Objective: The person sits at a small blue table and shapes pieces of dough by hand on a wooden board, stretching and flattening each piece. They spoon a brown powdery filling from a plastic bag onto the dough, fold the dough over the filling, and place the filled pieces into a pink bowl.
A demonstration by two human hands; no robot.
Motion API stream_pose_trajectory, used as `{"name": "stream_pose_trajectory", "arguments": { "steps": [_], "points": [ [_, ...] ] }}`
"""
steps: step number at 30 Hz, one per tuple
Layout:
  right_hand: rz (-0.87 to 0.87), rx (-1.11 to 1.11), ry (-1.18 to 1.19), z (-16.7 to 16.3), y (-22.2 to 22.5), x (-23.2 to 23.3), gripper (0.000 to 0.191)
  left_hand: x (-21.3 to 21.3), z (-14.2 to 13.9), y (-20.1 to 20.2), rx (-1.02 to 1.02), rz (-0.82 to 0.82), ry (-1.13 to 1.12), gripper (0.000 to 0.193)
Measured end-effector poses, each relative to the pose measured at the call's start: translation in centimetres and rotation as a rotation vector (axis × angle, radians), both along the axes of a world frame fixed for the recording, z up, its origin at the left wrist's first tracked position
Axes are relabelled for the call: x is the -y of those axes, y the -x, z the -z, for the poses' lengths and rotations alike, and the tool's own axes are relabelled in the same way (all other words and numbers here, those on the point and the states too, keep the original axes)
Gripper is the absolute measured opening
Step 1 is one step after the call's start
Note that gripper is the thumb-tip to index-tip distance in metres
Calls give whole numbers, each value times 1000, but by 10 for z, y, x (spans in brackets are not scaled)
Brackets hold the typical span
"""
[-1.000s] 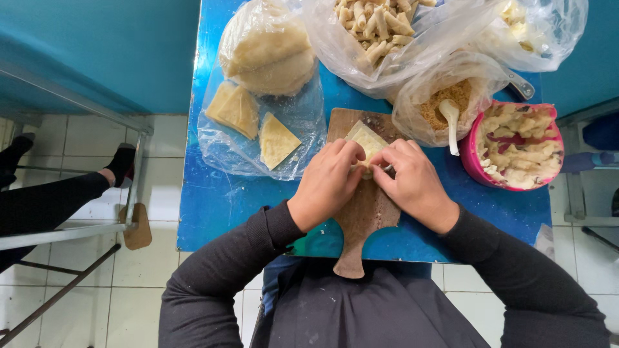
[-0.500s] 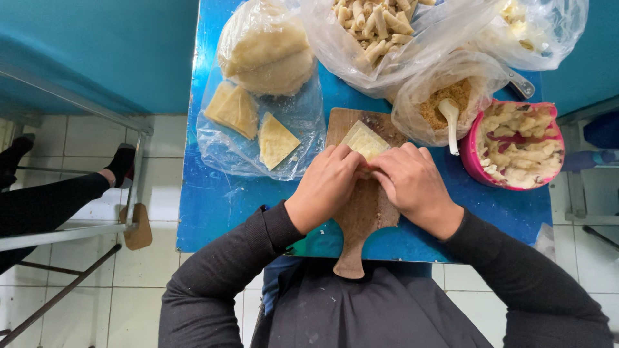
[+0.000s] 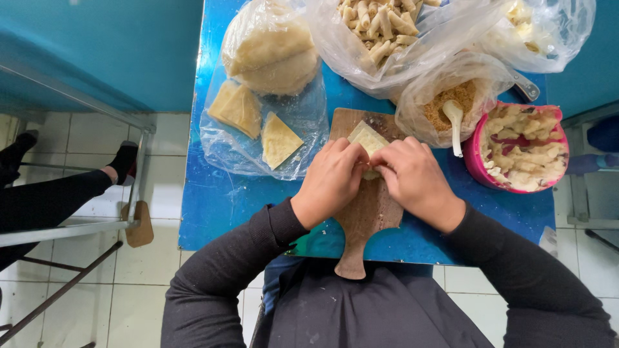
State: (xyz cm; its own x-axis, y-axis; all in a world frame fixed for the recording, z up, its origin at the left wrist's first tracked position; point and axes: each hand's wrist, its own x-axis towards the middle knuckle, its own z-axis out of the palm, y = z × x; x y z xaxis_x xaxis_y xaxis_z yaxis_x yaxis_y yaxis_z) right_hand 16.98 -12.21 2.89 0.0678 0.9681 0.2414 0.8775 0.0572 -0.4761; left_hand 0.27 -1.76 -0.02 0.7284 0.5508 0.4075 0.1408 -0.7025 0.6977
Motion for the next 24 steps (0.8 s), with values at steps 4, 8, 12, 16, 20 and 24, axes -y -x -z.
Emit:
{"name": "stream_pose_trajectory", "arguments": {
  "steps": [4, 8, 12, 16, 20, 24],
  "points": [
    [-23, 111, -56, -5, 7, 6, 17, -1, 0, 2, 16, 37, -23, 10],
    [-21, 130, -57, -6, 8, 4, 14, 0, -1, 5, -40, 79, -97, 10],
    [-15, 125, -56, -4, 7, 3, 10, 1, -2, 5, -55, 77, -113, 11],
    [10, 32, -33, -1, 3, 0, 5, 0, -1, 5, -92, 49, -153, 14],
    [51, -62, -9, 1, -3, -7, 3, 0, 1, 3, -116, 20, -192, 18],
    [71, -123, -33, 1, -3, -8, 9, -2, 2, 1, -102, -5, -245, 17]
  ]
}}
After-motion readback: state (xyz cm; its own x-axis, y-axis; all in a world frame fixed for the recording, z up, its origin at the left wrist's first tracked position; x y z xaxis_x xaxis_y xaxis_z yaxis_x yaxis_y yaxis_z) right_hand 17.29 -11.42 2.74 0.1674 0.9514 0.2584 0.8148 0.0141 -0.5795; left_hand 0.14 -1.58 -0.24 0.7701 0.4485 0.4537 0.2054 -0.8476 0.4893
